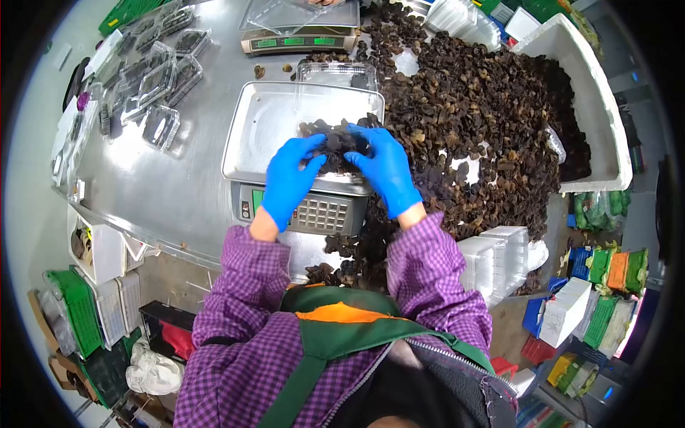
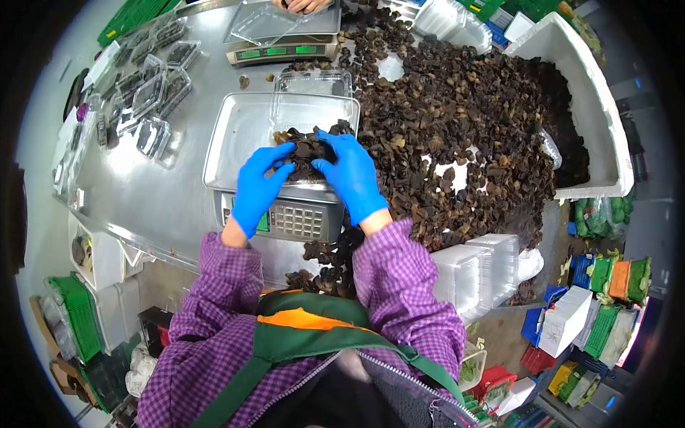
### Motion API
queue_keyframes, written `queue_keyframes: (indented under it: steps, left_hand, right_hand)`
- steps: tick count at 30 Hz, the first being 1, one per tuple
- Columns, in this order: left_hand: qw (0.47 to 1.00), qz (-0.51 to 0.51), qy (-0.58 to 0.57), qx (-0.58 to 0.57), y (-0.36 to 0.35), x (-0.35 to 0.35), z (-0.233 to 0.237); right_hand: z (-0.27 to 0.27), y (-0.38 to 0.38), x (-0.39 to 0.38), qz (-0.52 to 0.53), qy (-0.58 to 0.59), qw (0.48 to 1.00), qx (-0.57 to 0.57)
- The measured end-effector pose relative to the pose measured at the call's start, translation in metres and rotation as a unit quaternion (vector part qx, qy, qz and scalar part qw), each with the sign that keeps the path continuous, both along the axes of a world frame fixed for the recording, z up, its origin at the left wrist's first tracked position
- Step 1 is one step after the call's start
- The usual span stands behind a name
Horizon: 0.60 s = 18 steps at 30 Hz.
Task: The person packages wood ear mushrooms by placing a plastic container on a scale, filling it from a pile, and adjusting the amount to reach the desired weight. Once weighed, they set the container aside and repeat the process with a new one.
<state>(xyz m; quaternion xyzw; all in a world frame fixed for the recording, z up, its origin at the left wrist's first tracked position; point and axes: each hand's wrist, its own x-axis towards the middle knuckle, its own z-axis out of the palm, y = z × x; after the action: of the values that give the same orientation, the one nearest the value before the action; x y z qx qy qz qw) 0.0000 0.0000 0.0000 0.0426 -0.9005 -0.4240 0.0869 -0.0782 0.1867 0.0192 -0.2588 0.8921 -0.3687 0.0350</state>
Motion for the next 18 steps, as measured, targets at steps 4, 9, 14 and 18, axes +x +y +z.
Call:
queue_keyframes:
  steps: [4,9,14,18]
  left_hand:
    - [0.982,0.092,0.069,0.153,-0.014,0.022,0.013]
    - [0.940,0.171,0.126,0.268,-0.043,0.023,0.018]
    - [0.936,0.193,0.093,0.280,-0.054,0.033,0.024]
    - [0.935,0.170,0.093,0.298,-0.052,0.027,0.025]
  right_hand:
    - [0.020,0.024,0.011,-0.079,-0.102,0.971,-0.203]
    - [-0.038,0.097,-0.010,-0.141,-0.425,0.586,-0.676]
    - [-0.082,0.124,0.018,-0.216,-0.511,0.426,-0.714]
    - [-0.093,0.127,0.031,-0.136,-0.516,0.423,-0.732]
